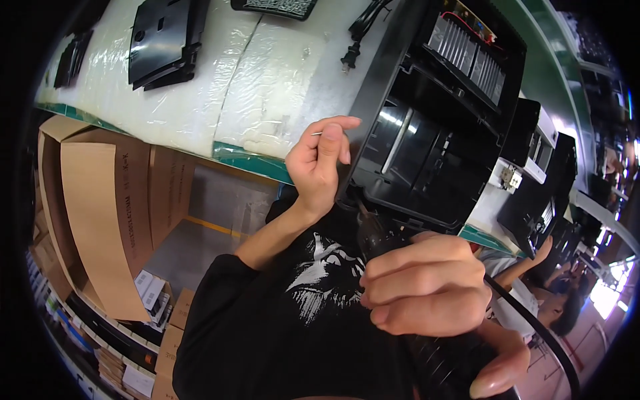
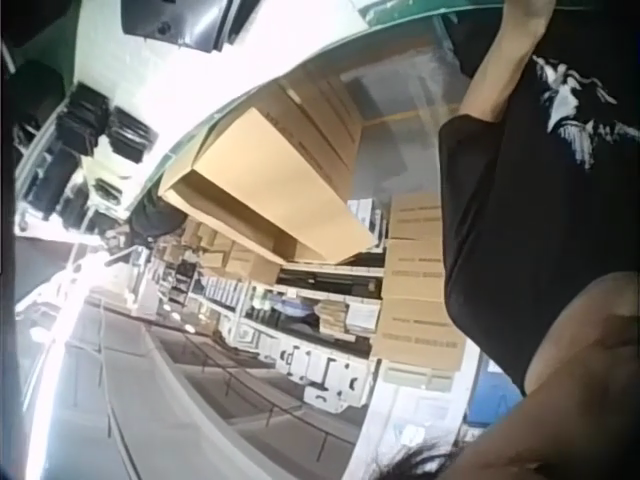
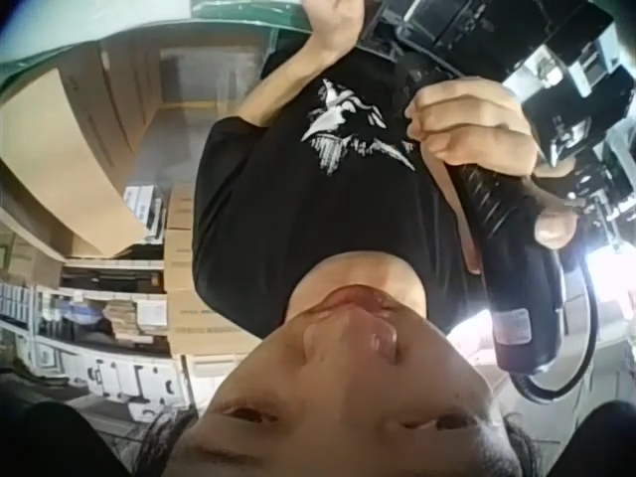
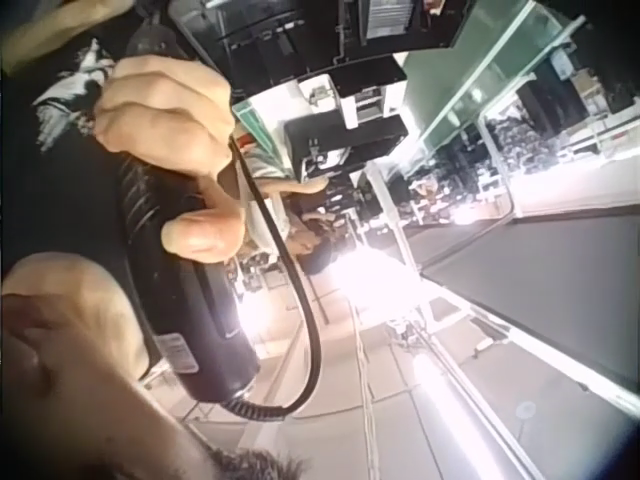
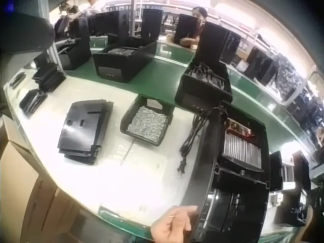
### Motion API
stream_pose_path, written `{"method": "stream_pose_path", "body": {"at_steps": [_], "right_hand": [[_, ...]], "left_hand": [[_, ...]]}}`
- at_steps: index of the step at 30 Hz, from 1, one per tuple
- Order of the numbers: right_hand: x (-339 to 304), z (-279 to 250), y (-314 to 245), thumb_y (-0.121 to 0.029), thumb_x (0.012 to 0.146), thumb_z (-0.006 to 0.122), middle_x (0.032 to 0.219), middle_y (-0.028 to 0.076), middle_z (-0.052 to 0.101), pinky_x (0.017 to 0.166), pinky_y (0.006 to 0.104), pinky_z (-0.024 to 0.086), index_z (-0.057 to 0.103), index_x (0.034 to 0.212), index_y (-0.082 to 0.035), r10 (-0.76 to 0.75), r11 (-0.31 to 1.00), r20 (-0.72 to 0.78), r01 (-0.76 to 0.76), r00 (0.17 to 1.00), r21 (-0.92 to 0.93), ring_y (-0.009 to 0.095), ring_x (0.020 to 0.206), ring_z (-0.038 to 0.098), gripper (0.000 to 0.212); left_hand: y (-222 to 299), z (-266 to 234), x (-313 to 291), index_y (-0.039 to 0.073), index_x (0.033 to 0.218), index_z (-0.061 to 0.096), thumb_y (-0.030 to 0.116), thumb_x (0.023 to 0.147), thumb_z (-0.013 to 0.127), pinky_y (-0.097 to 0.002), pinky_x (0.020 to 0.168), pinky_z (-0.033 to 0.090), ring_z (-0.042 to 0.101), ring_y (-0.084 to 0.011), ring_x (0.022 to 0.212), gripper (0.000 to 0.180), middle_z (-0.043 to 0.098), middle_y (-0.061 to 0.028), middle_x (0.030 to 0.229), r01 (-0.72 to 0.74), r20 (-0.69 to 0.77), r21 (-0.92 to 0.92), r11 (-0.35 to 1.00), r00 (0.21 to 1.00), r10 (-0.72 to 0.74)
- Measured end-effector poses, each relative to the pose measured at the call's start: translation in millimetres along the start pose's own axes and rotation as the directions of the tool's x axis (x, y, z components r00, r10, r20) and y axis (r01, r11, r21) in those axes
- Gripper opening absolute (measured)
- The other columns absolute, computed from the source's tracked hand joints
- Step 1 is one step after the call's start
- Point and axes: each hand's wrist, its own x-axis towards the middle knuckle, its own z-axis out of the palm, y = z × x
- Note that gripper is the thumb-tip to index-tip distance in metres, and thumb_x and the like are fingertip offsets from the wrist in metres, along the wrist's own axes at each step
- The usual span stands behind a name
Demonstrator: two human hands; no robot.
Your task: The person secures components inside a black plastic electronics housing by driving screws through a circuit board and a heat sink with an electric screwdriver.
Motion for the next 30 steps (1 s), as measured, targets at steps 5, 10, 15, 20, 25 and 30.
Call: {"method": "stream_pose_path", "body": {"at_steps": [5, 10, 15, 20, 25, 30], "right_hand": [[-2, -8, 0, -0.051, 0.08, 0.032, 0.086, 0.026, 0.062, 0.06, 0.0402, 0.051, 0.057, 0.093, 0.011, -0.004, 0.995, 0.098, -0.006, 0.995, 0.102, 0.041, 0.077, 0.062, 0.068], [0, -5, -11, -0.051, 0.084, 0.035, 0.086, 0.023, 0.059, 0.071, 0.0434, 0.052, 0.05, 0.103, 0.01, 0.026, 0.992, 0.041, -0.031, 0.999, 0.125, 0.039, 0.078, 0.06, 0.065], [12, 15, -14, -0.047, 0.086, 0.053, 0.074, 0.014, 0.055, 0.074, 0.0393, 0.053, 0.034, 0.122, 0.002, -0.2, 0.975, -0.267, 0.219, 0.943, 0.042, 0.027, 0.057, 0.057, 0.064], [-54, -38, -79, -0.049, 0.084, 0.059, 0.067, 0.002, 0.046, 0.098, 0.0437, 0.041, 0.032, 0.124, 0.004, -0.454, 0.886, -0.467, 0.441, 0.759, -0.144, 0.01, 0.04, 0.045, 0.071], [-107, -66, -135, -0.047, 0.09, 0.048, 0.071, 0.006, 0.048, 0.076, 0.029, 0.049, 0.024, 0.133, 0.007, -0.363, 0.931, -0.731, 0.264, 0.578, -0.253, 0.013, 0.037, 0.043, 0.073], [-154, -76, -129, -0.036, 0.092, 0.051, 0.077, 0.008, 0.052, 0.039, 0.023, 0.041, 0.026, 0.138, -0.005, -0.16, 0.947, -0.969, -0.248, 0.187, -0.204, 0.012, 0.047, 0.05, 0.061]], "left_hand": [[0, -3, 1, 0.0, 0.097, 0.065, 0.016, 0.096, 0.051, -0.0183, 0.049, 0.035, 0.046, -0.0037, 0.055, 0.022, 0.052, 0.0017, 0.06, -0.015, 0.007, -0.026, 1.0, 1.0, 0.015], [4, -3, 5, 0.0, 0.096, 0.066, 0.016, 0.095, 0.051, -0.0185, 0.05, 0.035, 0.046, -0.0035, 0.055, 0.021, 0.052, 0.0019, 0.06, -0.02, 0.037, -0.015, 1.0, 0.999, 0.02], [10, -10, 35, -0.001, 0.098, 0.066, 0.014, 0.093, 0.053, -0.0224, 0.062, 0.044, 0.055, -0.0074, 0.066, 0.02, 0.064, -0.0034, 0.078, -0.022, 0.173, 0.157, 0.987, 0.985, -0.005], [32, -26, 151, 0.003, 0.09, 0.069, 0.016, 0.087, 0.06, -0.034, 0.061, 0.045, 0.059, -0.0252, 0.068, 0.016, 0.061, -0.0134, 0.077, -0.541, 0.431, 0.661, 0.52, 0.841, 0.328], [46, -44, 234, 0.003, 0.088, 0.067, 0.017, 0.085, 0.052, -0.0475, 0.071, 0.045, 0.058, -0.0405, 0.082, 0.021, 0.059, -0.023, 0.088, -0.566, 0.566, 0.823, -0.046, 0.808, 0.164], [40, -29, 246, 0.002, 0.119, 0.054, 0.005, 0.08, 0.056, -0.0444, 0.078, 0.047, 0.057, -0.0386, 0.094, 0.04, 0.055, -0.0191, 0.101, -0.465, 0.498, 0.86, -0.211, 0.854, 0.149]]}}
